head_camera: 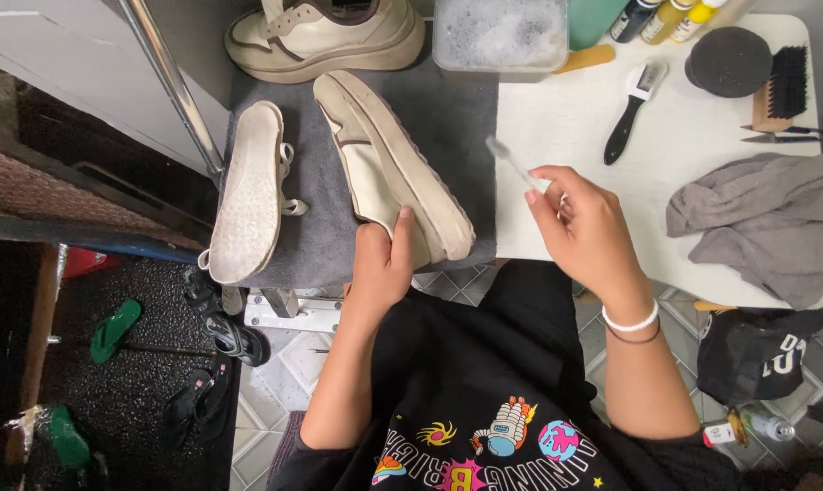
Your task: The person scrubs the sole and sides of a beige sneaker using a toothbrush dipped in soapy water. They wipe the shoe with a gray cloth and continue scrubbing different sections of the sole and upper.
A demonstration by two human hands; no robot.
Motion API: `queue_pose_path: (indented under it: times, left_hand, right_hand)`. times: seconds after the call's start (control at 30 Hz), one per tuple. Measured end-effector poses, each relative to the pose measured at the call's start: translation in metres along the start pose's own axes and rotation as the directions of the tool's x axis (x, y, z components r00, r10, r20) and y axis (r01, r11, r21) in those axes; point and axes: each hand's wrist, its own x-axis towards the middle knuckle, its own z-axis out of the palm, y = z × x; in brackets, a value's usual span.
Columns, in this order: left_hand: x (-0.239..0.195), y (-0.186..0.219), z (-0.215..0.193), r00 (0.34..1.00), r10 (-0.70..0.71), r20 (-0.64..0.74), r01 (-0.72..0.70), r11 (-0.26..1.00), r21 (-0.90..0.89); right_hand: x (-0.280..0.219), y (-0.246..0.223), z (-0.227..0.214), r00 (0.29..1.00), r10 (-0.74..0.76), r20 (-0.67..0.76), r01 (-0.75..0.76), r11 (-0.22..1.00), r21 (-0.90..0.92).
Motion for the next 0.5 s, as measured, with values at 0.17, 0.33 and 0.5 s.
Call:
queue_pose_path:
  times: [0.17,0.33,0.5]
  left_hand:
    - [-0.003,-0.012,-0.001,0.999,0.051,-0.018,-0.052,0.998,-0.047]
    - [-0.007,-0.025,0.000,0.997,0.061,-0.043,-0.064,0.996,-0.070]
    - [-0.009,-0.026,-0.001,0.997,0.064,-0.051,-0.069,0.994,-0.084]
  right_hand:
    - [0.027,0.044,0.022,0.986,0.055,-0.154,-0.054,0.998,0.010]
    - [0.064,0.064,0.034,0.956,0.082,-0.281,-0.069,0.996,0.056]
    - [0.080,0.057,0.049,0.960,0.160,-0.228,-0.134,0.983,0.127]
